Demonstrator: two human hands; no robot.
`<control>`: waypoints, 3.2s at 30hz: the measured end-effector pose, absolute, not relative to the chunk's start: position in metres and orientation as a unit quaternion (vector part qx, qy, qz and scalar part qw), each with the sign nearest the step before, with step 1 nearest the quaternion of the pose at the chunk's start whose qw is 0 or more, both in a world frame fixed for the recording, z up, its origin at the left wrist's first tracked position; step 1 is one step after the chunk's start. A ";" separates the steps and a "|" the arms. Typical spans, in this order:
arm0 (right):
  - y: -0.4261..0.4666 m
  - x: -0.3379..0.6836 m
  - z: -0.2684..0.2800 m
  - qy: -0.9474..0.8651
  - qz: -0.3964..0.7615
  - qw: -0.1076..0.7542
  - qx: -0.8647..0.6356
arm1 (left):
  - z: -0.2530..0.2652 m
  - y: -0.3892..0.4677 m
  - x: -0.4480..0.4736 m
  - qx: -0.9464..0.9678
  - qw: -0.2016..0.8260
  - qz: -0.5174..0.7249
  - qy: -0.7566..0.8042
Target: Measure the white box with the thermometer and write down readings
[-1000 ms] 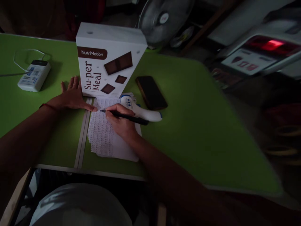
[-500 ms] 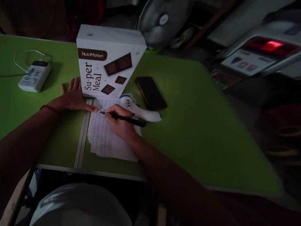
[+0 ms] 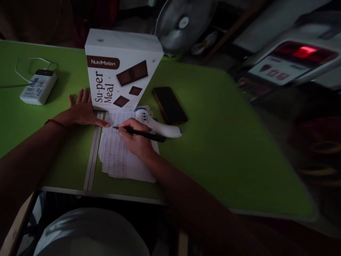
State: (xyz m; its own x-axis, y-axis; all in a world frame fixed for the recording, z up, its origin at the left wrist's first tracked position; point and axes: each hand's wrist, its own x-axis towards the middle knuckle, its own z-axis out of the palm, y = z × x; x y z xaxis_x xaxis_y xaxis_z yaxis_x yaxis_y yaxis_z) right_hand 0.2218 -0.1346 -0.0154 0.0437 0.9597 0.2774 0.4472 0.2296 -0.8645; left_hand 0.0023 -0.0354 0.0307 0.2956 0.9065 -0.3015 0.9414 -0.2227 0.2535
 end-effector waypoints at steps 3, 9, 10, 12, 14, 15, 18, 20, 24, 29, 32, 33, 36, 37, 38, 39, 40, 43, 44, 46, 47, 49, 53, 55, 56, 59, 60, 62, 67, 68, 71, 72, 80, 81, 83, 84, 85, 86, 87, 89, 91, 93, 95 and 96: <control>-0.135 0.222 -0.015 -0.634 0.274 0.465 -0.554 | 0.037 -0.040 0.005 0.775 0.198 -0.057 0.597; -0.134 0.222 -0.016 -0.647 0.254 0.476 -0.539 | 0.043 -0.043 0.008 0.772 0.196 -0.065 0.601; -0.134 0.222 -0.016 -0.648 0.251 0.476 -0.539 | 0.042 -0.042 0.007 0.773 0.196 -0.065 0.601; -0.134 0.222 -0.016 -0.648 0.247 0.476 -0.540 | 0.040 -0.041 0.006 0.774 0.196 -0.058 0.599; -0.134 0.221 -0.017 -0.647 0.247 0.479 -0.539 | 0.037 -0.039 0.005 0.778 0.199 -0.049 0.594; -0.135 0.221 -0.017 -0.644 0.248 0.483 -0.539 | 0.035 -0.038 0.004 0.779 0.200 -0.047 0.592; -0.136 0.220 -0.018 -0.631 0.251 0.496 -0.542 | 0.030 -0.035 0.000 0.782 0.197 -0.043 0.589; -0.136 0.220 -0.018 -0.628 0.256 0.499 -0.539 | 0.027 -0.033 -0.001 0.785 0.193 -0.039 0.587; -0.135 0.221 -0.018 -0.639 0.257 0.486 -0.537 | 0.029 -0.035 0.000 0.784 0.195 -0.036 0.588; -0.135 0.220 -0.020 -0.622 0.237 0.503 -0.552 | 0.037 -0.040 0.005 0.774 0.197 -0.060 0.599; -0.135 0.219 -0.020 -0.628 0.233 0.494 -0.554 | 0.036 -0.040 0.005 0.777 0.197 -0.050 0.596; -0.135 0.219 -0.020 -0.628 0.233 0.493 -0.555 | 0.035 -0.039 0.004 0.779 0.197 -0.046 0.594; -0.135 0.220 -0.020 -0.620 0.242 0.506 -0.549 | 0.033 -0.038 0.003 0.781 0.198 -0.039 0.590; -0.135 0.220 -0.020 -0.619 0.248 0.510 -0.544 | 0.034 -0.038 0.003 0.781 0.199 -0.040 0.591; -0.135 0.220 -0.019 -0.620 0.254 0.510 -0.540 | 0.035 -0.039 0.003 0.780 0.199 -0.044 0.592; -0.135 0.220 -0.019 -0.624 0.261 0.505 -0.536 | 0.036 -0.039 0.004 0.778 0.199 -0.049 0.593; -0.136 0.221 -0.018 -0.630 0.267 0.498 -0.533 | 0.037 -0.040 0.005 0.776 0.199 -0.054 0.596; -0.136 0.222 -0.016 -0.647 0.277 0.476 -0.527 | 0.038 -0.040 0.007 0.771 0.197 -0.064 0.602; -0.136 0.222 -0.015 -0.652 0.278 0.471 -0.526 | 0.038 -0.040 0.007 0.771 0.197 -0.063 0.603; -0.137 0.222 -0.013 -0.657 0.274 0.463 -0.527 | 0.035 -0.038 0.006 0.772 0.196 -0.057 0.602; -0.137 0.222 -0.013 -0.659 0.271 0.460 -0.530 | 0.034 -0.038 0.005 0.773 0.195 -0.054 0.601; -0.138 0.222 -0.012 -0.662 0.265 0.457 -0.531 | 0.033 -0.037 0.004 0.776 0.196 -0.048 0.597; -0.139 0.221 -0.014 -0.665 0.259 0.461 -0.527 | 0.035 -0.038 0.004 0.776 0.201 -0.051 0.595; -0.138 0.221 -0.016 -0.663 0.257 0.465 -0.527 | 0.035 -0.039 0.004 0.775 0.204 -0.053 0.595; -0.138 0.221 -0.017 -0.661 0.254 0.471 -0.526 | 0.035 -0.039 0.004 0.776 0.204 -0.050 0.595; -0.136 0.222 -0.018 -0.661 0.247 0.486 -0.516 | 0.033 -0.038 0.003 0.779 0.199 -0.039 0.593; -0.136 0.222 -0.018 -0.664 0.248 0.485 -0.513 | 0.033 -0.038 0.004 0.780 0.197 -0.039 0.593; -0.135 0.223 -0.018 -0.671 0.254 0.474 -0.511 | 0.035 -0.040 0.005 0.778 0.196 -0.047 0.595; -0.134 0.226 -0.021 -0.675 0.239 0.469 -0.518 | 0.040 -0.042 0.008 0.772 0.196 -0.065 0.601; -0.134 0.227 -0.022 -0.675 0.233 0.470 -0.519 | 0.039 -0.041 0.007 0.773 0.195 -0.065 0.600; -0.134 0.226 -0.023 -0.676 0.226 0.471 -0.520 | 0.030 -0.036 0.004 0.778 0.193 -0.052 0.596; -0.135 0.226 -0.022 -0.676 0.224 0.472 -0.519 | 0.028 -0.034 0.002 0.780 0.193 -0.046 0.593; -0.137 0.225 -0.022 -0.680 0.219 0.482 -0.507 | 0.034 -0.039 0.005 0.776 0.193 -0.050 0.599; -0.137 0.225 -0.023 -0.676 0.219 0.489 -0.506 | 0.036 -0.040 0.006 0.774 0.193 -0.053 0.600; -0.136 0.225 -0.024 -0.673 0.222 0.500 -0.498 | 0.037 -0.041 0.006 0.773 0.194 -0.056 0.602; -0.136 0.226 -0.024 -0.674 0.227 0.499 -0.495 | 0.036 -0.040 0.006 0.773 0.195 -0.056 0.601; -0.136 0.226 -0.023 -0.677 0.232 0.493 -0.495 | 0.035 -0.040 0.006 0.775 0.195 -0.055 0.599; -0.136 0.226 -0.023 -0.678 0.236 0.485 -0.498 | 0.034 -0.039 0.005 0.776 0.194 -0.052 0.597; -0.136 0.226 -0.022 -0.679 0.240 0.478 -0.502 | 0.033 -0.038 0.004 0.778 0.193 -0.048 0.596; -0.137 0.225 -0.020 -0.681 0.246 0.468 -0.506 | 0.032 -0.038 0.004 0.778 0.191 -0.046 0.596; -0.137 0.224 -0.019 -0.683 0.247 0.465 -0.507 | 0.034 -0.039 0.005 0.776 0.192 -0.051 0.599; -0.138 0.223 -0.017 -0.683 0.243 0.463 -0.509 | 0.038 -0.041 0.007 0.774 0.194 -0.056 0.600; -0.138 0.222 -0.017 -0.682 0.240 0.466 -0.510 | 0.041 -0.043 0.008 0.773 0.196 -0.058 0.601; -0.138 0.222 -0.016 -0.682 0.243 0.467 -0.508 | 0.042 -0.043 0.008 0.772 0.197 -0.061 0.601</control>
State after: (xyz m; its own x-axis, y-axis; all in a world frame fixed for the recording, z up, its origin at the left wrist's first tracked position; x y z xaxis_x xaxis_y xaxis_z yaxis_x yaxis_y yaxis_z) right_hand 0.2223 -0.1376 -0.0163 -0.0487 0.9196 0.3898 0.4652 0.3662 -0.8059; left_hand 0.0084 -0.0429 0.0417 0.2698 0.9046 -0.3301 0.9523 -0.1997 0.2308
